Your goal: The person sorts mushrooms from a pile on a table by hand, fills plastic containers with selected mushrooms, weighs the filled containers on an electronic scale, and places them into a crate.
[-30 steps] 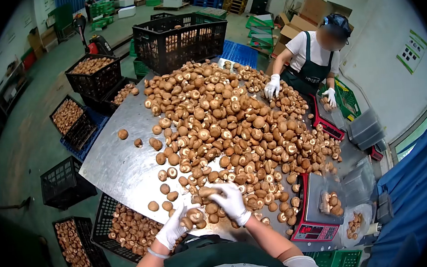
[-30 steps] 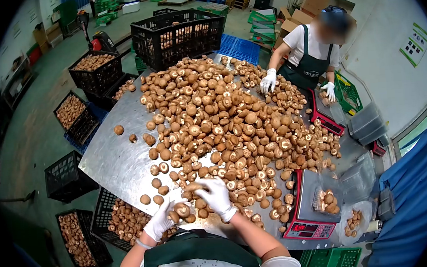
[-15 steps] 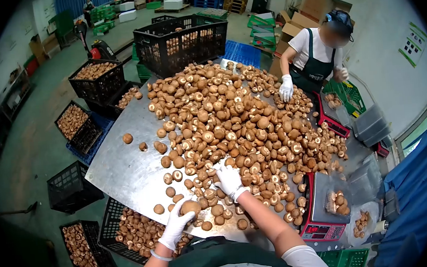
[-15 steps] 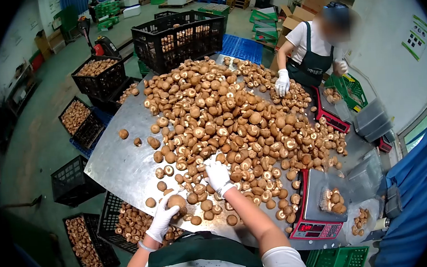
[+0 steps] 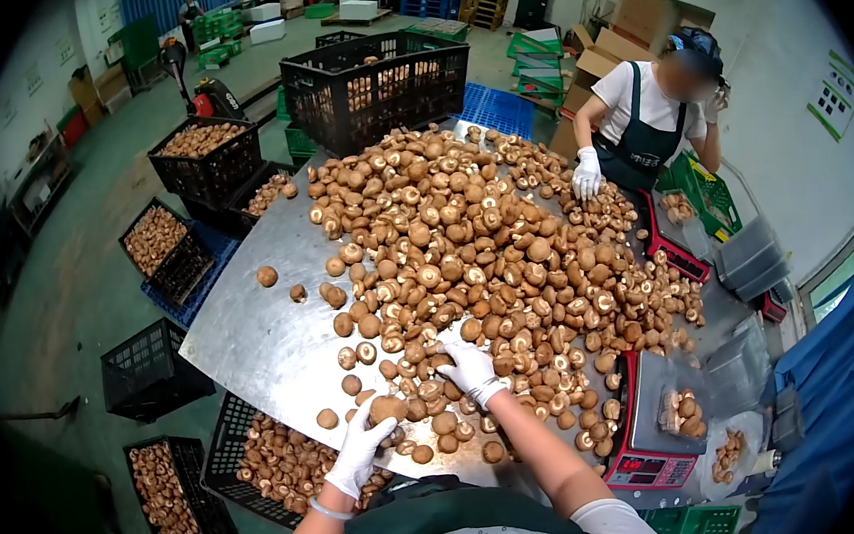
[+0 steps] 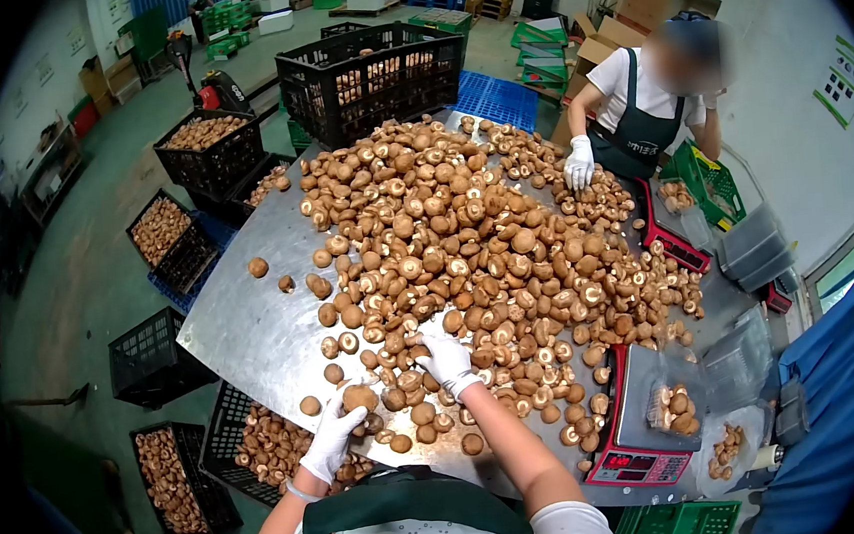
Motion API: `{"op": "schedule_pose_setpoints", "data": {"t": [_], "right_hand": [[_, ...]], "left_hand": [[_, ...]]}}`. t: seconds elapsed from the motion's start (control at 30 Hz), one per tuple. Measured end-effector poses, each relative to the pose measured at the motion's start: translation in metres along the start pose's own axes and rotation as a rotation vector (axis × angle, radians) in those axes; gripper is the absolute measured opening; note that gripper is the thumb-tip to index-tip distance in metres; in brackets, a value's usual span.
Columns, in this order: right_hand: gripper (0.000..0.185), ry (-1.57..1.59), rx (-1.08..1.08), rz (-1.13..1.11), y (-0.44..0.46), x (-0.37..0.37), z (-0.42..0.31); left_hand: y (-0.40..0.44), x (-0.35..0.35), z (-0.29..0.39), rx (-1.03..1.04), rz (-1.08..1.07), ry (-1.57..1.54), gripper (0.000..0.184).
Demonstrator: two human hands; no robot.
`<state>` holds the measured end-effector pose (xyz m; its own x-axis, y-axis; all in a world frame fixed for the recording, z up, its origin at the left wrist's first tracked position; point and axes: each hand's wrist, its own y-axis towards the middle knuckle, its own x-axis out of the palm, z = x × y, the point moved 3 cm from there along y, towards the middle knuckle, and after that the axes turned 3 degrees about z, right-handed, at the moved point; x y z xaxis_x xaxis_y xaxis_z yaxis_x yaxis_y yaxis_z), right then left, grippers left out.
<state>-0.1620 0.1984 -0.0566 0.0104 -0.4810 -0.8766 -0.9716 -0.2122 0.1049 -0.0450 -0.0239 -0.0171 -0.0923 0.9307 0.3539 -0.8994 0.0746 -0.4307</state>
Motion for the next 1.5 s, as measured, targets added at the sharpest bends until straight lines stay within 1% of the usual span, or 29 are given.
{"op": "schedule_pose_setpoints", "data": {"t": [0.07,0.1,0.17,0.2,0.23,0.3,0.37,0.43,0.5,0.57,0.6,0.7,0.77,0.87,0.9,0.93,0.97,1.0,1.03,1.07,1.17,1.23,1.3,1.33,1.37,1.4,1.43,1.47,1.5], "right_hand": [[0.033,0.110,0.022,0.066,0.001,-0.001,-0.001],[0.028,0.140,0.063,0.072,0.000,-0.002,0.000],[0.025,0.701,0.160,0.030,-0.001,-0.003,-0.003],[0.023,0.853,0.137,-0.007,-0.002,-0.004,-0.005],[0.023,0.852,0.138,-0.001,-0.003,-0.012,-0.012],[0.023,1.178,0.366,-0.164,-0.008,-0.021,-0.029],[0.023,1.249,0.372,-0.213,-0.011,-0.019,-0.037],[0.025,1.423,0.398,-0.215,-0.015,-0.014,-0.043],[0.028,1.497,0.393,-0.258,-0.019,-0.004,-0.042],[0.033,1.733,0.433,-0.336,-0.025,-0.007,-0.054],[0.038,1.762,0.413,-0.395,-0.027,-0.009,-0.056],[0.037,1.759,0.333,-0.440,-0.033,-0.001,-0.055],[0.037,1.743,0.344,-0.428,-0.036,-0.004,-0.058],[0.041,1.563,0.340,-0.353,-0.040,-0.011,-0.071],[0.040,1.500,0.329,-0.414,-0.043,-0.008,-0.078],[0.038,1.416,0.244,-0.525,-0.048,-0.002,-0.085],[0.037,1.247,0.327,-0.678,-0.055,-0.008,-0.098],[0.036,1.116,0.214,-0.720,-0.058,0.004,-0.102],[0.036,0.954,-0.097,-0.607,-0.057,0.015,-0.105],[0.032,0.955,-0.013,-0.626,-0.059,0.014,-0.114],[0.042,1.045,-0.075,-0.534,-0.052,0.002,-0.127],[0.060,1.287,0.054,-0.621,-0.049,0.019,-0.120],[0.065,1.421,0.167,-0.633,-0.052,0.030,-0.115],[0.066,1.532,0.297,-0.692,-0.060,0.013,-0.125],[0.059,1.524,0.296,-0.664,-0.064,0.012,-0.125],[0.056,1.624,0.375,-0.660,-0.064,0.024,-0.120],[0.052,1.725,0.460,-0.655,-0.064,0.027,-0.121],[0.046,1.859,0.532,-0.626,-0.066,0.028,-0.119],[0.046,1.864,0.530,-0.615,-0.070,0.026,-0.116]], "left_hand": [[-0.003,0.001,0.003,0.093,-0.064,-0.013,0.052],[-0.004,-0.001,0.005,0.098,-0.059,-0.014,0.052],[-0.005,-0.002,0.007,0.068,-0.051,0.005,0.055],[-0.006,-0.002,0.008,0.076,-0.059,-0.002,0.054],[-0.005,-0.001,0.007,0.076,-0.064,0.000,0.054],[-0.004,0.000,0.007,0.099,-0.059,0.029,0.055],[-0.004,0.000,0.009,0.141,-0.064,0.072,0.056],[-0.005,0.002,0.012,0.180,-0.064,0.114,0.057],[-0.008,0.004,0.018,0.276,-0.068,0.152,0.059],[-0.008,0.000,0.017,0.286,-0.056,0.161,0.059],[-0.009,-0.001,0.019,0.302,-0.049,0.159,0.059],[-0.009,-0.003,0.018,0.293,-0.032,0.147,0.058],[-0.009,-0.007,0.016,0.263,-0.010,0.098,0.057],[-0.012,-0.017,0.025,0.288,0.063,0.020,0.059],[-0.013,-0.021,0.032,0.355,0.127,-0.035,0.056],[-0.012,-0.031,0.035,0.348,0.179,-0.092,0.055],[-0.011,-0.040,0.040,0.343,0.228,-0.152,0.054],[-0.013,-0.040,0.049,0.378,0.323,-0.199,0.050],[-0.015,-0.047,0.052,0.377,0.288,-0.171,0.049],[-0.018,-0.051,0.053,0.344,0.265,-0.158,0.048],[-0.032,-0.044,0.056,0.287,0.237,0.018,0.046],[-0.040,-0.035,0.049,0.298,0.206,0.270,0.053],[-0.044,-0.015,0.055,0.544,0.103,0.594,0.048],[-0.043,-0.009,0.051,0.598,0.104,0.734,0.048],[-0.042,-0.004,0.044,0.652,0.106,0.874,0.047],[-0.034,-0.002,0.033,0.649,0.103,0.803,0.045],[-0.033,0.007,0.035,0.703,0.091,0.697,0.037],[-0.032,0.011,0.036,0.682,0.118,0.678,0.031],[-0.030,0.013,0.036,0.660,0.142,0.661,0.026]]}}
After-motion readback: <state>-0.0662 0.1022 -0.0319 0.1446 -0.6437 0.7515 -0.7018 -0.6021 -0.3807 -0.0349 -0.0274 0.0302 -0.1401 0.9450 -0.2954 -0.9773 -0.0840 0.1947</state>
